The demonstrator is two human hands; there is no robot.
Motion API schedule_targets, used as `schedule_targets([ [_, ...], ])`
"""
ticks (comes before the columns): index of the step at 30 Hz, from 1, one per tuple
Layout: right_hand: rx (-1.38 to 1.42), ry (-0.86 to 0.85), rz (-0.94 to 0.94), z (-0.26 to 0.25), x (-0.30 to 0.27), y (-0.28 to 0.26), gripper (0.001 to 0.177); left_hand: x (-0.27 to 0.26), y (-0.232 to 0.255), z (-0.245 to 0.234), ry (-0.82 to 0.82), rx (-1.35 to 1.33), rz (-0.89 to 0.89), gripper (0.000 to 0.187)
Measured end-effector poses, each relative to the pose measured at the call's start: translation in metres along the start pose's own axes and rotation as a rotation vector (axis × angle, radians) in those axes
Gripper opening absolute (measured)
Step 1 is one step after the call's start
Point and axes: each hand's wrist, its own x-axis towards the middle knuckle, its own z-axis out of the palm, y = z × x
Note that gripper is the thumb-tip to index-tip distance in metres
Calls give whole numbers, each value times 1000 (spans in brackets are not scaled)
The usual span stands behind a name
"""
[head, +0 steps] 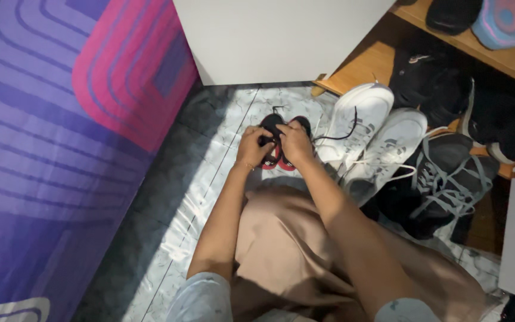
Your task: The person opens a shoe cabinet and removes three pairs of shoes. They proceed to untie the laces on each pair, then re-lace and tie the shoes back up, finishing with the last pair.
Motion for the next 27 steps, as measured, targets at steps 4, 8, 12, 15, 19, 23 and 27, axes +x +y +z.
schedule_targets([
  [4, -129, -39, 59, 7, 1, 3, 17, 3, -26, 8, 38, -56, -33, 8],
  [8, -160, -43, 53, 8, 1, 6, 4, 16, -47, 19, 51, -26, -209, 10],
  [12, -115, -63, 48, 4, -2, 6, 8, 27, -46, 23, 27, 18, -282, 18],
  [15, -70, -50, 0, -1, -5, 4, 18, 31, -38, 22, -17, -65, -348, 19],
  [19, -85, -62, 16, 2, -3, 1, 11, 34, -33, 23, -78, -131, -416, 18],
  [23, -23, -43, 10, 6, -3, 17, 6, 34, -44, 30, -68, -177, -362, 16],
  [27, 188, 0, -74, 14, 2, 40, 8, 33, -61, 38, -29, -262, -338, 14],
])
